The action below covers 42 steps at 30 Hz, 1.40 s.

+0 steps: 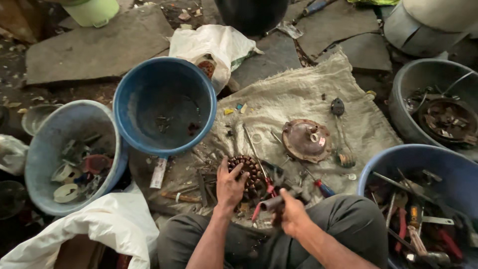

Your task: The person sits on the ground and uses a hammer, screwdriver, and pliers to disassemble and adjust a gear-like mechanical part and a copper housing. They repeatedly strike and pry components, then place tools and parts on a cloth.

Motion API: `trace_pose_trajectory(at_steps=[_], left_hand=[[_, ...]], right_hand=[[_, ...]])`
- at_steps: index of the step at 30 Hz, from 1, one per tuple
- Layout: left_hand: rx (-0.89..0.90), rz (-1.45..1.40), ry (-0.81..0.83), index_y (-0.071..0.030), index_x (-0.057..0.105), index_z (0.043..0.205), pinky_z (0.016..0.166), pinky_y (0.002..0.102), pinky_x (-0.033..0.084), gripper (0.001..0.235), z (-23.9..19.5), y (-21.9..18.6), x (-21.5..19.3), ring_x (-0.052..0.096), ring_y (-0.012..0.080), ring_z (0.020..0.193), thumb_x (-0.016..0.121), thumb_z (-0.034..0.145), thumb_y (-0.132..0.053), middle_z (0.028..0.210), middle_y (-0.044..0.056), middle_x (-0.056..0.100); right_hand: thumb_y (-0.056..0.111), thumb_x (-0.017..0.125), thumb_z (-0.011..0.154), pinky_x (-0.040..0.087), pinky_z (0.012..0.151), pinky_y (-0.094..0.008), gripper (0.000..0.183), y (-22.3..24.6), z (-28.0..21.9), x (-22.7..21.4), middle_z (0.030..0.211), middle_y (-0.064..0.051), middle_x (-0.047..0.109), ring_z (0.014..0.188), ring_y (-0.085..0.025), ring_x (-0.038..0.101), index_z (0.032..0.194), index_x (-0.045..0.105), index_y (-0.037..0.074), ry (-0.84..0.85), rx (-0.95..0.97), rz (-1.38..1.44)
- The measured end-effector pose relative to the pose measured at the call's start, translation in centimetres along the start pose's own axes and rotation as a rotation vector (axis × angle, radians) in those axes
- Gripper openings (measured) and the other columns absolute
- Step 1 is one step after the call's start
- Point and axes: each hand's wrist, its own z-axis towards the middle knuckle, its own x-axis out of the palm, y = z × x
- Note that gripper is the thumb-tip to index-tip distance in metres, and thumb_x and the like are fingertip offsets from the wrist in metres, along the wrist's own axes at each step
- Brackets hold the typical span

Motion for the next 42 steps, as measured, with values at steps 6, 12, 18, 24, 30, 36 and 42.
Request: trace_pose_trajectory(at_steps=[6,12,18,24,30,36,42], left_hand=[[-0.007,-0.057,0.016,-0.010,0.082,0.105,0.112,0.047,0.041,0.032,1.1,0.6,0.2,0.048,0.0433,0.135,0.082,0.080,-0.029,0.149,0.023,0.050],[0.018,-0.093,0.027,-0.009,0.082,0.098,0.111,0.046,0.040,0.027,1.1,0.5,-0.3,0.048,0.0428,0.134,0.084,0.077,-0.025,0.147,0.023,0.051],[0.000,-0.084,0.033,-0.007,0.079,0.096,0.111,0.048,0.039,0.029,1.6,0.2,-0.4,0.047,0.0436,0.133,0.086,0.072,-0.023,0.145,0.024,0.051],[-0.026,-0.111,0.030,-0.007,0.078,0.093,0.111,0.048,0.041,0.029,1.9,0.3,-0.2,0.048,0.0437,0.133,0.087,0.072,-0.024,0.144,0.024,0.052],[-0.016,-0.126,0.017,-0.004,0.079,0.092,0.110,0.051,0.040,0.028,2.0,0.5,-0.1,0.047,0.0451,0.133,0.087,0.075,-0.025,0.144,0.025,0.052],[-0.053,-0.368,-0.150,-0.005,0.078,0.095,0.109,0.046,0.048,0.024,1.9,0.6,-0.8,0.056,0.0365,0.132,0.085,0.080,-0.022,0.147,0.022,0.053],[-0.277,-1.010,-0.314,0.000,0.077,0.113,0.079,0.043,0.046,0.019,1.9,4.9,-2.5,0.055,0.0306,0.098,0.074,0.096,-0.009,0.129,0.020,0.063]], right_hand=[[0.026,0.067,0.093,0.050,0.051,-0.045,0.021,-1.3,-1.3,1.3,0.072,-0.008,0.060,0.054,-0.025,0.055,0.097,0.065,0.006,0.083,0.014,-0.310],[0.021,0.074,0.090,0.050,0.054,-0.035,0.030,3.2,-5.9,3.3,0.084,-0.009,0.073,0.060,-0.015,0.063,0.116,0.072,0.006,0.108,-0.474,-0.842],[0.040,0.074,0.085,0.057,0.091,-0.041,0.053,20.7,-1.0,3.5,0.114,-0.015,0.076,0.105,-0.029,0.073,0.127,0.069,0.008,-0.296,-0.921,-1.182],[0.048,0.079,0.083,0.052,0.090,-0.054,0.064,24.7,8.9,0.3,0.113,-0.029,0.069,0.109,-0.047,0.065,0.128,0.063,0.006,-0.664,-1.090,-1.385],[0.052,0.080,0.083,0.053,0.089,-0.053,0.064,26.0,12.7,-1.6,0.111,-0.027,0.071,0.107,-0.046,0.066,0.121,0.062,0.003,-0.627,-0.893,-1.572],[0.051,0.081,0.081,0.053,0.092,-0.053,0.064,25.8,11.9,-0.5,0.113,-0.027,0.071,0.109,-0.045,0.067,0.119,0.065,0.002,-0.622,-0.866,-1.590],[0.046,0.082,0.081,0.053,0.091,-0.050,0.061,25.3,4.6,3.9,0.123,-0.029,0.064,0.113,-0.043,0.063,0.122,0.066,0.004,-0.671,-0.913,-1.727]])
